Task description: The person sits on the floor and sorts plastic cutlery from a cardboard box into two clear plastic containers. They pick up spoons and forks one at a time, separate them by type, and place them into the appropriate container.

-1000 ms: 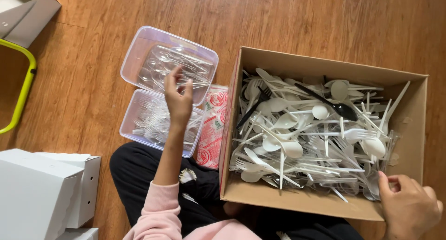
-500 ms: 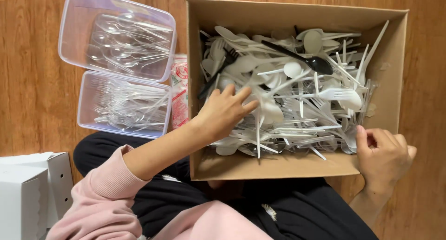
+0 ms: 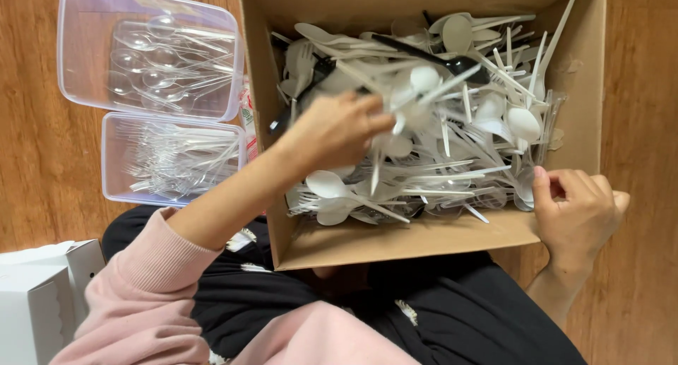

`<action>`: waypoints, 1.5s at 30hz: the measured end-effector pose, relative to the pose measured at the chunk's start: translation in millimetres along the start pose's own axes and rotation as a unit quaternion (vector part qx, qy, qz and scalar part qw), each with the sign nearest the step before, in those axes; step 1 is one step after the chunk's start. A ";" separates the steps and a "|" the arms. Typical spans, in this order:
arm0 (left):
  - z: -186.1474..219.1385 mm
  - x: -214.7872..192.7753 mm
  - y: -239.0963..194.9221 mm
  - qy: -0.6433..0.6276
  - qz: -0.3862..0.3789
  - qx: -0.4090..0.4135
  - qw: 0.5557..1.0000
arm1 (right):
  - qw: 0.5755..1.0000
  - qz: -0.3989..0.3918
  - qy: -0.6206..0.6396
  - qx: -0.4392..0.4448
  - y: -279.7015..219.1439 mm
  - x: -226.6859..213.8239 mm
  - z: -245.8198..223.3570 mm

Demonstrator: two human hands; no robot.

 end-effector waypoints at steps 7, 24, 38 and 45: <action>-44.4 -8.6 51.9 -0.074 0.018 -0.066 0.995 | 0.990 -0.014 0.096 -0.098 30.7 -25.3 -66.2; -27.3 -4.9 40.5 -0.121 0.027 -0.015 0.992 | 0.873 -0.302 0.168 -0.345 29.6 100.7 -247.5; -22.7 -61.3 29.9 -0.428 0.148 -0.008 0.892 | 0.822 -0.220 0.473 -0.229 109.2 8.7 -211.4; -10.6 -42.8 28.0 -0.499 -0.020 -0.049 0.865 | 0.822 -0.115 0.533 -0.166 122.4 -5.3 -190.5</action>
Point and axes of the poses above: each hand's wrist, its own y-axis towards the middle knuckle, its own x-axis out of the palm, z = x × y, the point moved 8 cm from there along y, towards the middle knuckle, and after that the axes turned 14 degrees about y, right-handed, at the moved point
